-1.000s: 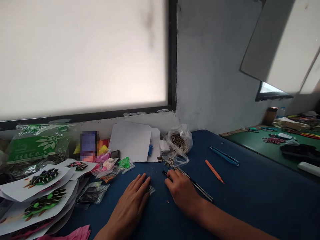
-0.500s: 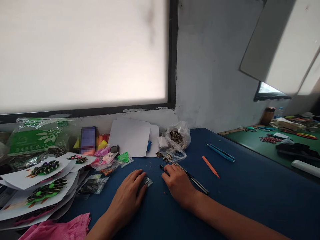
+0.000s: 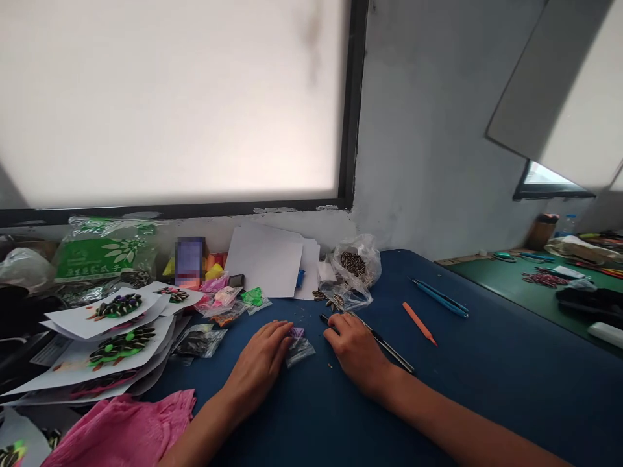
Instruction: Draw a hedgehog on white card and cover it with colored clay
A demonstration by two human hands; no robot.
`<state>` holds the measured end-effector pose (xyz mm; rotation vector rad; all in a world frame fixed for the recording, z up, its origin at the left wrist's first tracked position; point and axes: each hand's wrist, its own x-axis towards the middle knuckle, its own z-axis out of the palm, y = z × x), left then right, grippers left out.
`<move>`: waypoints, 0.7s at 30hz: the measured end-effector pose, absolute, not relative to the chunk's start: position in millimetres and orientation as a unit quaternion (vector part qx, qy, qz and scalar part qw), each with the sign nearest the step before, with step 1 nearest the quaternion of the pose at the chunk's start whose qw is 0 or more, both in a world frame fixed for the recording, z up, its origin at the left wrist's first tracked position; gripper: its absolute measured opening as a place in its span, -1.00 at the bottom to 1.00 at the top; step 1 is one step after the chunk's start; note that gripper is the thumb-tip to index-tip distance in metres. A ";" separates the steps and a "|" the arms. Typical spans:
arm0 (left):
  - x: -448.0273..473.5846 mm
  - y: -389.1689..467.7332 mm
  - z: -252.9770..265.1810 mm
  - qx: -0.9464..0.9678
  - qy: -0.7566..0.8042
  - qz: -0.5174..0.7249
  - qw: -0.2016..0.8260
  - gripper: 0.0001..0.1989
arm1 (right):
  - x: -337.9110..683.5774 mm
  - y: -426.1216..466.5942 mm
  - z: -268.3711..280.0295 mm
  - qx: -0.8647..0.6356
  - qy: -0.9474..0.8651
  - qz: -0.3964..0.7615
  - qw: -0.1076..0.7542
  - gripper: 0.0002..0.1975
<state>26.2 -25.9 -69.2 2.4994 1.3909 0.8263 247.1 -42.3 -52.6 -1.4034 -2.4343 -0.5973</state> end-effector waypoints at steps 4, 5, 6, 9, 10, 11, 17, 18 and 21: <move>25.8 -25.5 -65.2 0.837 0.456 0.290 0.084 -0.67 | 247.3 -42.4 -51.8 -0.482 -0.840 -0.209 0.137 -0.82; 26.0 -26.2 -63.7 0.837 0.454 0.293 0.082 -0.67 | 247.4 -42.3 -51.8 -0.481 -0.840 -0.209 0.138 -0.82; 26.3 -27.1 -62.3 0.836 0.454 0.298 0.080 -0.68 | 247.4 -42.1 -51.9 -0.479 -0.841 -0.210 0.138 -0.82; 27.5 -29.8 -59.6 0.834 0.450 0.311 0.071 -0.68 | 247.5 -41.3 -53.1 -0.474 -0.844 -0.211 0.139 -0.80; 27.8 -30.4 -59.3 0.835 0.446 0.314 0.067 -0.68 | 247.4 -41.1 -53.6 -0.473 -0.844 -0.211 0.141 -0.80; 28.0 -30.8 -59.4 0.838 0.440 0.317 0.064 -0.68 | 247.1 -40.8 -54.2 -0.472 -0.844 -0.210 0.142 -0.80; 27.2 -28.7 -67.1 0.849 0.438 0.295 0.024 -0.63 | 245.6 -41.5 -55.3 -0.477 -0.840 -0.198 0.163 -0.83; 27.0 -27.8 -69.6 0.849 0.445 0.284 0.015 -0.62 | 245.8 -42.2 -54.9 -0.479 -0.839 -0.195 0.168 -0.83; 26.4 -25.8 -78.1 0.848 0.466 0.254 -0.007 -0.60 | 247.4 -45.6 -53.5 -0.478 -0.837 -0.172 0.204 -0.85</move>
